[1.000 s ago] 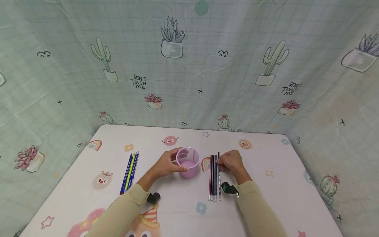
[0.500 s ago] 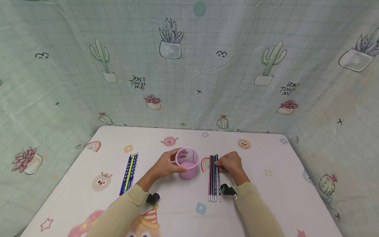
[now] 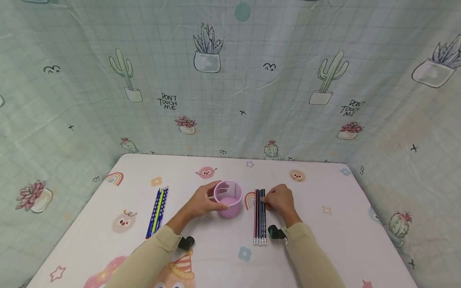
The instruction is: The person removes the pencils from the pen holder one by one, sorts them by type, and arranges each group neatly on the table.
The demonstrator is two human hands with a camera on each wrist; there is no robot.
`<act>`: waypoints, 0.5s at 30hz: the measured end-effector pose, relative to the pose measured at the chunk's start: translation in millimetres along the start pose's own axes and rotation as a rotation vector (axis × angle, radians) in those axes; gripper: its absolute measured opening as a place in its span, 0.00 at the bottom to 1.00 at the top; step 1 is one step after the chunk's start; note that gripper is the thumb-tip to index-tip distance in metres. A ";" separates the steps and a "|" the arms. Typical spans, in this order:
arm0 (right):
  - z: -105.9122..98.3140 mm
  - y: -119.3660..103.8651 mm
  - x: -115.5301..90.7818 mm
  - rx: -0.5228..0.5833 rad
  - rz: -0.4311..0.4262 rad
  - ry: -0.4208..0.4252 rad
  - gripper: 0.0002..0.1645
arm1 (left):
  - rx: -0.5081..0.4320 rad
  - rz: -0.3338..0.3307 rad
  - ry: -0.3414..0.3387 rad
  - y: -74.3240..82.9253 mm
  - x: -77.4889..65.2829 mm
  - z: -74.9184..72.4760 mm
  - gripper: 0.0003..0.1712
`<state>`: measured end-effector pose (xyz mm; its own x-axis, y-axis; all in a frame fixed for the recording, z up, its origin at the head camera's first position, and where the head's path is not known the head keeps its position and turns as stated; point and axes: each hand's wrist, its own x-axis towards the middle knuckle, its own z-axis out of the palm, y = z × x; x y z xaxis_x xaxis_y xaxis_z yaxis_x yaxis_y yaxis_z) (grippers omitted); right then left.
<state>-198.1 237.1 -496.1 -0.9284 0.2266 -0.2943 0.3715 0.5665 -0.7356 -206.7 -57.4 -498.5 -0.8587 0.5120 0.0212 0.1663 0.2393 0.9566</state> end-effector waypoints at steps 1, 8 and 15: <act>-0.1 -0.3 -0.1 -0.012 -0.003 -0.002 0.10 | -0.005 -0.002 0.002 0.2 -0.8 0.1 0.44; -3.1 -2.5 -0.7 -0.051 -0.008 -0.033 0.11 | -0.031 -0.009 0.020 0.3 -5.2 1.8 0.45; -12.7 -4.8 0.8 -0.080 -0.048 -0.085 0.10 | -0.038 -0.003 0.060 -2.8 -10.2 6.7 0.51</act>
<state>-200.6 244.7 -485.1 -0.9406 0.1317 -0.3129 0.3221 0.6371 -0.7002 -195.2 -57.8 -503.3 -0.8868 0.4609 0.0346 0.1462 0.2087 0.9670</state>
